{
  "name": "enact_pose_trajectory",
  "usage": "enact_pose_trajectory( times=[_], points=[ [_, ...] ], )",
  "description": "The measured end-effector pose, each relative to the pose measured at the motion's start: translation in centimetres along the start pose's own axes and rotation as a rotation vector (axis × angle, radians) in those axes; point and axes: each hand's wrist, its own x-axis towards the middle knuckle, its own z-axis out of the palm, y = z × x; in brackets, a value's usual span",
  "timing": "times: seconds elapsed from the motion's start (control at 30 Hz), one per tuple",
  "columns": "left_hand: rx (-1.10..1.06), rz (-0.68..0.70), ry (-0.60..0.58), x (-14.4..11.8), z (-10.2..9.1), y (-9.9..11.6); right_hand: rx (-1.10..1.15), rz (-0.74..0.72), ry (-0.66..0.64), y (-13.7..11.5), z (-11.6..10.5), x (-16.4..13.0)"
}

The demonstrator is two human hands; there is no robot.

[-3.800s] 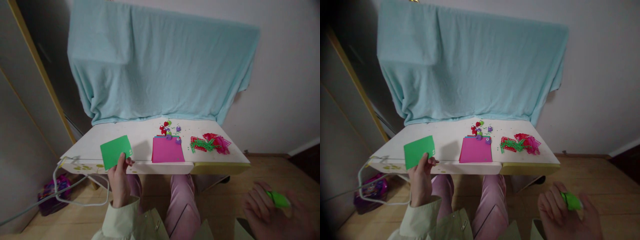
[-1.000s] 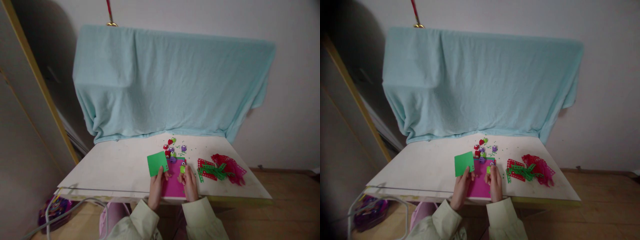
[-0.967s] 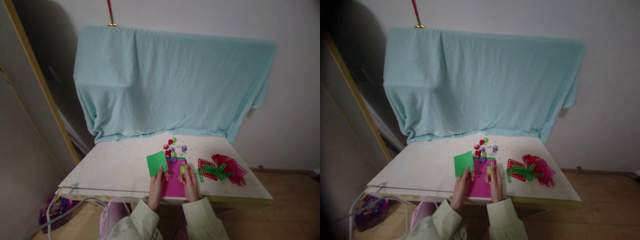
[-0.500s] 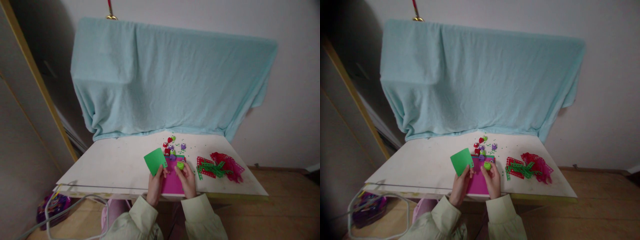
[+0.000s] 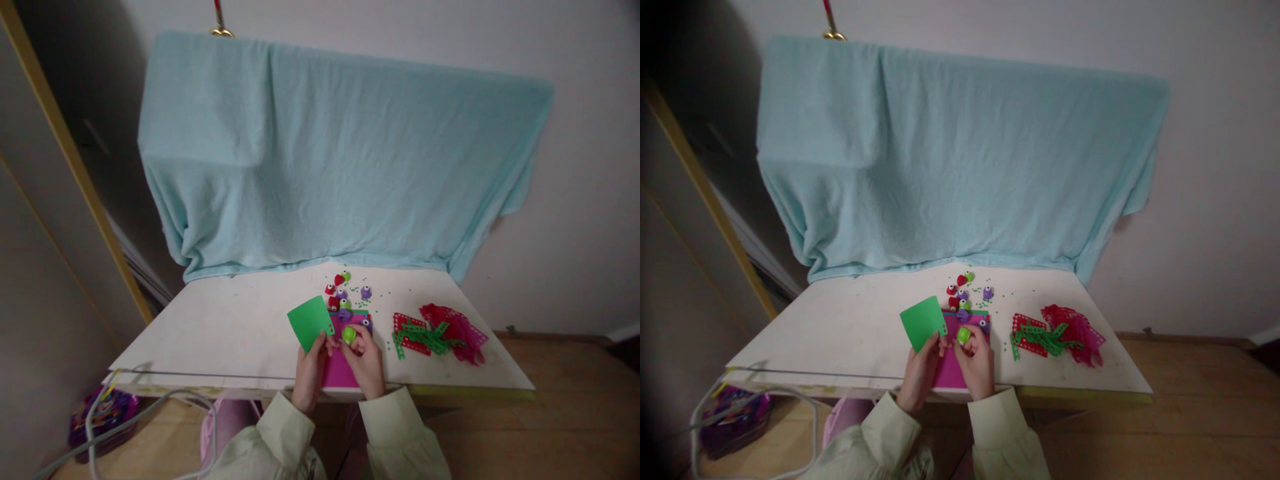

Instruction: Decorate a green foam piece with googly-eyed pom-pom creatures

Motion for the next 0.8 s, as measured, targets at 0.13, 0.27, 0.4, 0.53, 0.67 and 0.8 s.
enact_pose_trajectory(
  times=[0.13,0.27,0.4,0.53,0.67,0.8],
  points=[
    [0.008,-0.005,-0.004,-0.1,0.2,0.2,0.082,0.026,0.014,-0.5,-0.1,0.0],
    [0.019,0.002,0.014,-0.1,0.3,0.2,0.133,0.015,0.076,-0.6,-0.2,0.0],
    [0.029,0.007,-0.002,-0.1,0.2,0.2,0.095,-0.041,0.104,-0.6,-0.2,-0.1],
    [0.049,0.009,0.001,-0.1,0.2,0.1,-0.097,-0.135,0.253,-1.1,-1.3,-0.5],
    [0.151,0.015,0.01,-0.1,0.1,-0.1,-0.5,-0.336,0.333,-1.4,-3.7,0.1],
    [0.374,0.038,-0.042,-0.3,0.3,0.2,-0.707,-0.405,0.207,-0.4,-4.6,1.2]
  ],
)
